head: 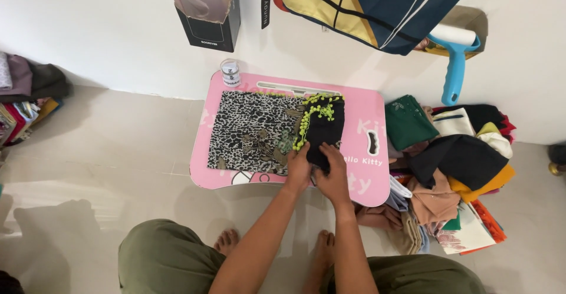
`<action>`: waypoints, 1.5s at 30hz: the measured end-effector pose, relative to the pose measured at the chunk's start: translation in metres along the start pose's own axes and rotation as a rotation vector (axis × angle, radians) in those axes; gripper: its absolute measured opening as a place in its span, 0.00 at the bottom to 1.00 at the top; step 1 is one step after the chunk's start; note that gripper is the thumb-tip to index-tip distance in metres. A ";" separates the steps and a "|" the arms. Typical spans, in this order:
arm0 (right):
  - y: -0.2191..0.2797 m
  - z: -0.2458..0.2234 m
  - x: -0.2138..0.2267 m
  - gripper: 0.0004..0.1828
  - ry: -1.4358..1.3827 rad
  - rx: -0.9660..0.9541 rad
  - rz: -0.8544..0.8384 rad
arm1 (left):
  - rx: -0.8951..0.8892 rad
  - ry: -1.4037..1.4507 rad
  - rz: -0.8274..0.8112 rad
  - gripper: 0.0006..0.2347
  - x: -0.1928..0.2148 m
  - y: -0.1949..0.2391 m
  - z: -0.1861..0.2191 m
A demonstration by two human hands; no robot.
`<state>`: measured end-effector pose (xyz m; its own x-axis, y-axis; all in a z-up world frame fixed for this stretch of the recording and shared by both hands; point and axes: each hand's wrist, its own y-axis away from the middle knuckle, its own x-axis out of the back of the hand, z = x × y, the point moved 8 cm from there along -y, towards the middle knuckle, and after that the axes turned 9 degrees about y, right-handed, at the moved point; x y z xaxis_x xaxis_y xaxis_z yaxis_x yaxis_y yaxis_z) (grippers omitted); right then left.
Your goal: The person uses a lint roller to clean a patterned fabric and a black cloth, then folds the black cloth and places it inside a clear plastic bag.
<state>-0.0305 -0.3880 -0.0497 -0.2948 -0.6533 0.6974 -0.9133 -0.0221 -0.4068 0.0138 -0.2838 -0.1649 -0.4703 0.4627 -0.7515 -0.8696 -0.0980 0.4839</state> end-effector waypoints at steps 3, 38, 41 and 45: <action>-0.017 0.035 0.008 0.32 -0.031 -0.034 0.123 | -0.082 -0.213 -0.121 0.06 0.019 -0.019 -0.013; -0.110 -0.138 0.085 0.21 -0.557 0.108 -0.519 | -0.210 -0.927 -0.865 0.14 -0.180 0.131 0.225; -0.122 -0.162 0.104 0.28 -0.625 0.174 -0.547 | -0.136 -0.860 -0.840 0.14 -0.190 0.131 0.238; -0.119 -0.164 0.101 0.22 -0.665 0.191 -0.666 | -0.089 -0.807 -0.797 0.12 -0.197 0.147 0.244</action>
<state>0.0018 -0.3270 0.1659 0.5414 -0.7566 0.3666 -0.7575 -0.6282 -0.1779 0.0149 -0.1743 0.1639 0.4276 0.8501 -0.3074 -0.9003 0.4309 -0.0608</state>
